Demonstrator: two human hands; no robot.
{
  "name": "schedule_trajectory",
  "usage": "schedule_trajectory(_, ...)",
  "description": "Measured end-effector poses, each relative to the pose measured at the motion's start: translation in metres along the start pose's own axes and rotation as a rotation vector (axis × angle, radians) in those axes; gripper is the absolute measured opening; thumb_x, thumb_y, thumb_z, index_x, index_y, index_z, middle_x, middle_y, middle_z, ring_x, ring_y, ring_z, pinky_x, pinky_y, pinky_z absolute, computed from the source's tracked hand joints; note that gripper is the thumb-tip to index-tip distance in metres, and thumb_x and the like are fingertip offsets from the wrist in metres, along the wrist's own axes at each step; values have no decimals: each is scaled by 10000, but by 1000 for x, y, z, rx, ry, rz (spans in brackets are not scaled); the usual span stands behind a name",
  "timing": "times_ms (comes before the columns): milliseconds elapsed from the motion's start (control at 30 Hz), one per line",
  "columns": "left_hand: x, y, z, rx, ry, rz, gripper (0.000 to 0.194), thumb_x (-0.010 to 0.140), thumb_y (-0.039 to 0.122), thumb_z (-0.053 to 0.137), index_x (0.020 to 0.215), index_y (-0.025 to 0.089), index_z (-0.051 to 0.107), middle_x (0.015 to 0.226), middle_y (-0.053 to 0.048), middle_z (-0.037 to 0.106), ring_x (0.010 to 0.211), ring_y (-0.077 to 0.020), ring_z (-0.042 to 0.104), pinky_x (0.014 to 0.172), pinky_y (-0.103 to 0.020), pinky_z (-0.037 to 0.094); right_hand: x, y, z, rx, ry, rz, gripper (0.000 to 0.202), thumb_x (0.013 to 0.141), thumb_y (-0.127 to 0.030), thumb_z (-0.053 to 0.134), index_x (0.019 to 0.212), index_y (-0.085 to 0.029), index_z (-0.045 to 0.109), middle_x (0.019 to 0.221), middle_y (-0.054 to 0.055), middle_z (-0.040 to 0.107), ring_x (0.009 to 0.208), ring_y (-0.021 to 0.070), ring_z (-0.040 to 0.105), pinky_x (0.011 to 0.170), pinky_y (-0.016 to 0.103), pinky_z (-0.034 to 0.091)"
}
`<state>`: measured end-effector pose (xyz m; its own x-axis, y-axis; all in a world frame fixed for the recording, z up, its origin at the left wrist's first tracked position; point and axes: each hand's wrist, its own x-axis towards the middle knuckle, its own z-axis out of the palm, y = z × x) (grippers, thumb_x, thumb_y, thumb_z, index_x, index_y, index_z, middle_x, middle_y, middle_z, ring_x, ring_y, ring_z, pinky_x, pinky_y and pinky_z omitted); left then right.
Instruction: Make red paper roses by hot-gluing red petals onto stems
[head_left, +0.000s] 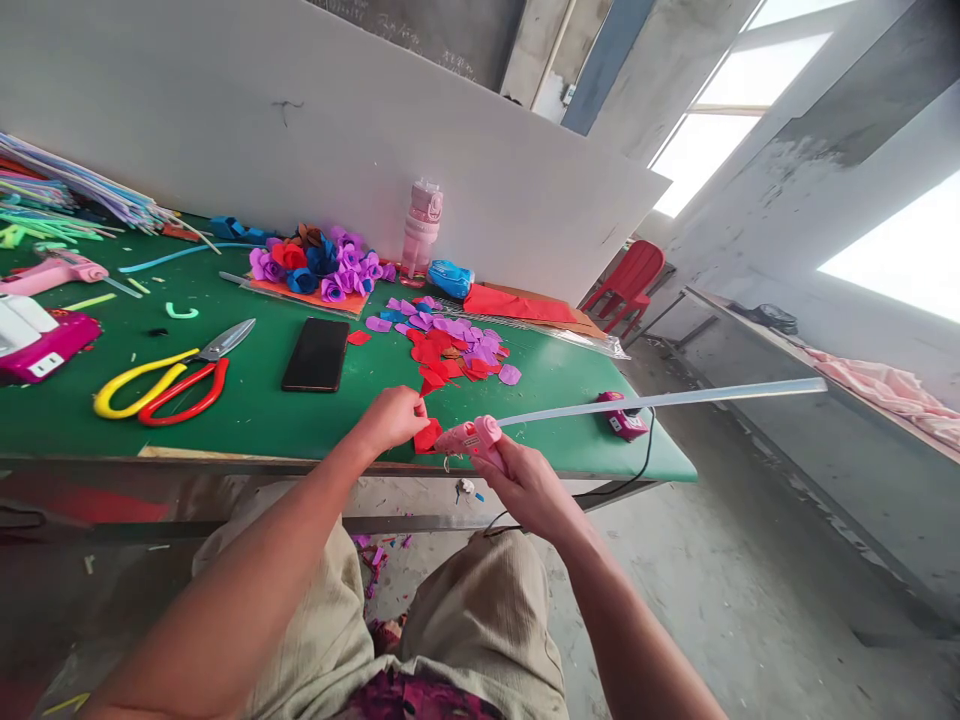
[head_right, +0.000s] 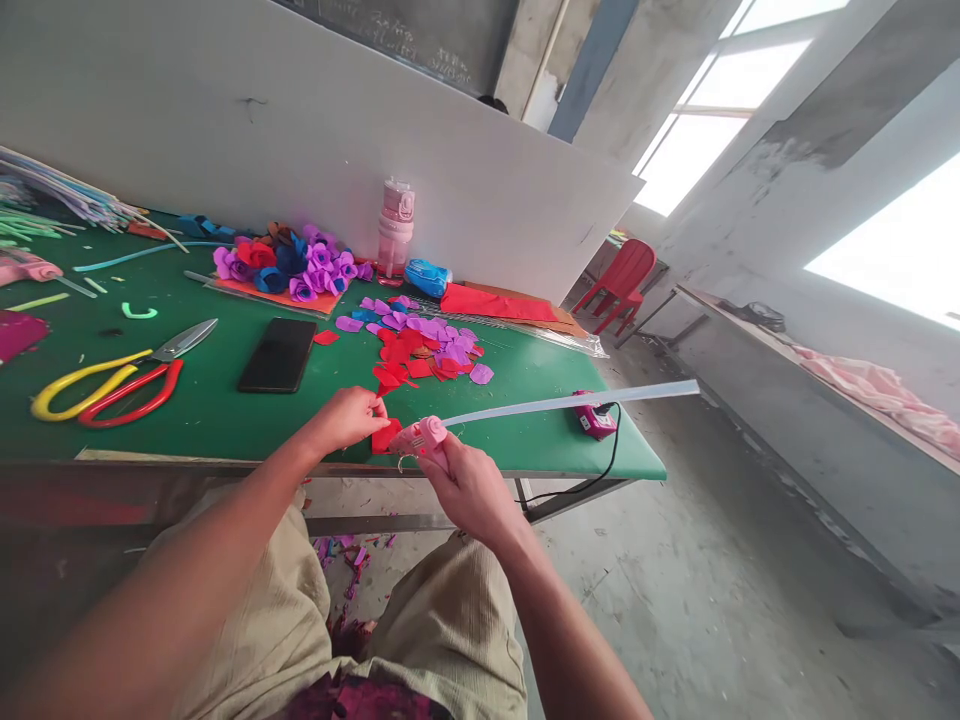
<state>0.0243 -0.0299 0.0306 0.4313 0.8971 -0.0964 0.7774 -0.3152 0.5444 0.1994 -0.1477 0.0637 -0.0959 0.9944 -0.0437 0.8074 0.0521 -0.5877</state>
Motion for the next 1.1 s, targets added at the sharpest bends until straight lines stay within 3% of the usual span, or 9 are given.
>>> schedule_trajectory(800, 2, -3, 2, -7, -6, -3, 155, 706, 209, 549, 658, 171, 692, 514, -15, 608, 491, -139, 559, 498, -222, 370, 0, 8, -6, -67, 28, 19, 242, 875, -396, 412, 764, -201, 504, 654, -3, 551, 565, 138, 452, 511, 232, 282)
schedule_trajectory(933, 3, -3, 3, 8, 1, 1, 158, 713, 213, 546, 649, 172, 684, 485, -12, 589, 485, -139, 552, 490, -221, 362, -4, 12, -9, 160, 18, 82, 257, 855, -404, 451, 720, -191, 501, 621, -8, 562, 497, 113, 455, 470, 223, 310)
schedule_trajectory(1100, 3, -3, 2, -18, 3, -6, 146, 715, 209, 553, 633, 166, 666, 452, 11, 533, 418, -108, 489, 449, -213, 334, -11, 20, -16, 635, -63, 220, 321, 844, -479, 495, 825, -161, 533, 676, -3, 606, 372, 45, 359, 373, 204, 228)
